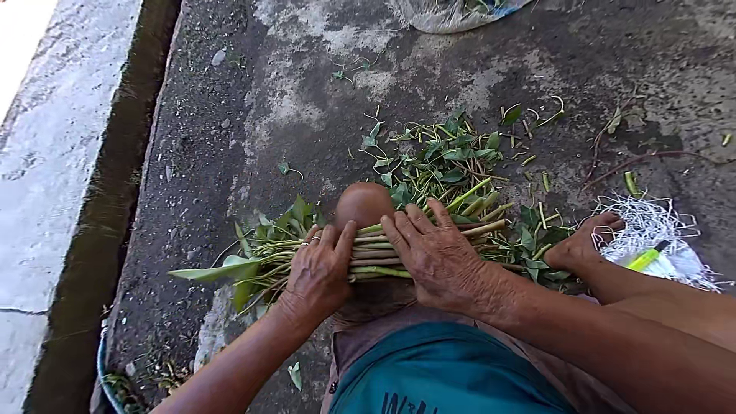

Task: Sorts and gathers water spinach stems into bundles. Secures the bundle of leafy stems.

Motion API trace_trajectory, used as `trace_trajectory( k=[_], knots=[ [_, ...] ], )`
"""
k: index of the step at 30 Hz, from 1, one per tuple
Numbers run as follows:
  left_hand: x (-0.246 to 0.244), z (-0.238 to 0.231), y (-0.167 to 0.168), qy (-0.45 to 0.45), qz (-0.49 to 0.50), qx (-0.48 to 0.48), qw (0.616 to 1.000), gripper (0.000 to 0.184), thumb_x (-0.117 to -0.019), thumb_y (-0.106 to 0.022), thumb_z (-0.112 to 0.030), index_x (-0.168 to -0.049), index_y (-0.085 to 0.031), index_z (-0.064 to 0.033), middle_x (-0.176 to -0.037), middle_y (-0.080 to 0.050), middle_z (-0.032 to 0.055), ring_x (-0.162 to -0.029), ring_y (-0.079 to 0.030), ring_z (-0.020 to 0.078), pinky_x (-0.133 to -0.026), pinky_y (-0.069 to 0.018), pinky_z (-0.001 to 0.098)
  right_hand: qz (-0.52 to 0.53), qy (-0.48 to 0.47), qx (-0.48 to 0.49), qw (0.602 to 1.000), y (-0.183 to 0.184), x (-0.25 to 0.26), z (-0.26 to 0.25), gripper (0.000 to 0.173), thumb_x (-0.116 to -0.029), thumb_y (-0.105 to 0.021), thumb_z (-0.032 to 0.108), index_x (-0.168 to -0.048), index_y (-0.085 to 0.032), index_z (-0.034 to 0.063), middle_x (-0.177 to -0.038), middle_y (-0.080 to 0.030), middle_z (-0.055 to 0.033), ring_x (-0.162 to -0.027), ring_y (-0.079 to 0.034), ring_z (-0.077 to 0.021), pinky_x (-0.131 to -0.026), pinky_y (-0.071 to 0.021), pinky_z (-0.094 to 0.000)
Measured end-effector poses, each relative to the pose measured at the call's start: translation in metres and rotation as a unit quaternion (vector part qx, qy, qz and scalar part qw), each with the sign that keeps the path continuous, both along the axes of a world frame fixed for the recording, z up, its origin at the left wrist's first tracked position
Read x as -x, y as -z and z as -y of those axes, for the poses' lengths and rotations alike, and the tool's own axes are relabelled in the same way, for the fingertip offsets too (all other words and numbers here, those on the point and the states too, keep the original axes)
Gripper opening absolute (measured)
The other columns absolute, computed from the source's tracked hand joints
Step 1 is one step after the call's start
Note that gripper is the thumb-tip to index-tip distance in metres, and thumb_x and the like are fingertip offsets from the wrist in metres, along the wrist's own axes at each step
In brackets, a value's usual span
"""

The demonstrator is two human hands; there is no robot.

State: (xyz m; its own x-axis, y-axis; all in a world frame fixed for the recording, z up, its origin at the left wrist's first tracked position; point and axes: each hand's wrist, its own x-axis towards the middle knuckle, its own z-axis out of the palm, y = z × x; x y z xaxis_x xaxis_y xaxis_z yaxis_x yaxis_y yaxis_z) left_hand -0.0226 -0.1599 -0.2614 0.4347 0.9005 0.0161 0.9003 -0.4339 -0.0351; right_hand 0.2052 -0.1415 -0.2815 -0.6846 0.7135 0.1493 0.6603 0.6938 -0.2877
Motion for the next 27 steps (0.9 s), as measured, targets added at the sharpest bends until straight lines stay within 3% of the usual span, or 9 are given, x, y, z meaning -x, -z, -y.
trace_trajectory(
  k=[5, 9, 11, 13, 15, 18, 21, 24, 27],
  knots=[
    [-0.002, 0.0, 0.004, 0.013, 0.011, 0.0, 1.0, 0.071, -0.0567, -0.089, -0.031, -0.12, -0.067, -0.0073, -0.101, -0.069, 0.0181, -0.087, -0.071, 0.0394, -0.075, -0.0584, 0.0568, 0.04, -0.009, 0.107, 0.993, -0.008, -0.024, -0.008, 0.094, -0.0688, -0.088, 0.038, -0.146, -0.05, -0.0004, -0.117, -0.064, -0.0292, -0.103, -0.066, -0.0471, -0.08, -0.0526, -0.0604],
    [-0.006, -0.002, 0.0, 0.02, 0.016, 0.03, 0.999, 0.085, -0.0527, -0.088, -0.019, -0.134, -0.063, -0.0139, -0.102, -0.068, 0.0206, -0.088, -0.07, 0.0426, -0.074, -0.0571, 0.0594, -0.024, -0.023, 0.469, 0.882, 0.008, -0.041, -0.058, 0.078, -0.0733, -0.092, 0.039, -0.134, -0.058, 0.0049, -0.117, -0.066, -0.0207, -0.109, -0.063, -0.0358, -0.093, -0.0485, -0.06],
    [-0.007, -0.005, -0.003, 0.007, -0.003, 0.05, 0.999, 0.082, -0.055, -0.088, -0.022, -0.133, -0.065, -0.0173, -0.101, -0.067, 0.0195, -0.087, -0.07, 0.0416, -0.069, -0.0565, 0.0572, -0.044, 0.012, 0.522, 0.852, 0.018, -0.052, -0.071, 0.076, -0.0758, -0.091, 0.037, -0.138, -0.058, 0.0082, -0.121, -0.066, -0.0197, -0.111, -0.063, -0.0331, -0.096, -0.0479, -0.0579],
    [-0.006, -0.008, -0.006, -0.03, -0.005, 0.077, 0.997, 0.076, -0.0597, -0.088, -0.028, -0.132, -0.066, -0.018, -0.103, -0.067, 0.0189, -0.084, -0.069, 0.0402, -0.063, -0.0555, 0.0556, -0.043, 0.035, 0.414, 0.909, 0.004, -0.067, -0.071, 0.089, -0.0763, -0.09, 0.041, -0.15, -0.05, 0.0119, -0.138, -0.059, -0.0152, -0.127, -0.056, -0.0328, -0.105, -0.0443, -0.0587],
    [-0.003, -0.009, -0.008, -0.074, 0.023, 0.103, 0.992, 0.075, -0.0627, -0.089, -0.031, -0.133, -0.066, -0.0177, -0.105, -0.067, 0.0192, -0.081, -0.069, 0.0387, -0.063, -0.0552, 0.0562, -0.098, 0.024, 0.172, 0.98, -0.023, -0.078, -0.055, 0.095, -0.0731, -0.083, 0.043, -0.153, -0.046, 0.0058, -0.147, -0.054, -0.0171, -0.136, -0.049, -0.0362, -0.107, -0.0407, -0.06],
    [0.001, -0.01, -0.012, -0.115, 0.069, 0.13, 0.982, 0.072, -0.0674, -0.087, -0.042, -0.132, -0.066, -0.0175, -0.108, -0.067, 0.019, -0.084, -0.069, 0.0376, -0.067, -0.0549, 0.058, -0.175, -0.038, -0.08, 0.981, -0.06, -0.047, -0.007, 0.08, -0.0794, -0.069, 0.042, -0.144, -0.052, -0.0017, -0.146, -0.055, -0.0214, -0.14, -0.047, -0.0398, -0.111, -0.0368, -0.0618],
    [-0.001, -0.013, -0.013, -0.099, 0.078, 0.119, 0.985, 0.065, -0.0725, -0.08, -0.045, -0.128, -0.068, -0.0133, -0.105, -0.068, 0.0195, -0.083, -0.069, 0.0386, -0.064, -0.054, 0.0584, -0.122, -0.058, -0.134, 0.982, -0.028, -0.001, 0.025, 0.082, -0.0779, -0.081, 0.031, -0.149, -0.049, 0.0042, -0.151, -0.052, -0.0182, -0.142, -0.047, -0.0369, -0.114, -0.0338, -0.0636],
    [-0.011, -0.004, -0.009, -0.115, 0.054, 0.098, 0.987, 0.085, -0.0634, -0.09, -0.041, -0.137, -0.061, -0.011, -0.111, -0.067, 0.0228, -0.091, -0.069, 0.0423, -0.071, -0.0548, 0.0601, -0.05, -0.049, -0.128, 0.989, 0.02, 0.007, -0.013, 0.095, -0.0695, -0.089, 0.017, -0.153, -0.045, 0.0045, -0.15, -0.05, -0.0292, -0.14, -0.047, -0.0467, -0.111, -0.0326, -0.0718],
    [-0.012, 0.007, 0.005, -0.067, 0.054, 0.008, 0.996, 0.117, -0.0523, -0.091, -0.058, -0.149, -0.05, -0.0075, -0.108, -0.068, 0.0244, -0.091, -0.069, 0.044, -0.074, -0.0558, 0.0601, 0.031, -0.12, -0.022, 0.992, 0.004, 0.001, -0.05, 0.098, -0.0671, -0.09, 0.027, -0.153, -0.046, 0.0065, -0.125, -0.066, -0.023, -0.118, -0.061, -0.0413, -0.099, -0.0437, -0.0634]
  ],
)
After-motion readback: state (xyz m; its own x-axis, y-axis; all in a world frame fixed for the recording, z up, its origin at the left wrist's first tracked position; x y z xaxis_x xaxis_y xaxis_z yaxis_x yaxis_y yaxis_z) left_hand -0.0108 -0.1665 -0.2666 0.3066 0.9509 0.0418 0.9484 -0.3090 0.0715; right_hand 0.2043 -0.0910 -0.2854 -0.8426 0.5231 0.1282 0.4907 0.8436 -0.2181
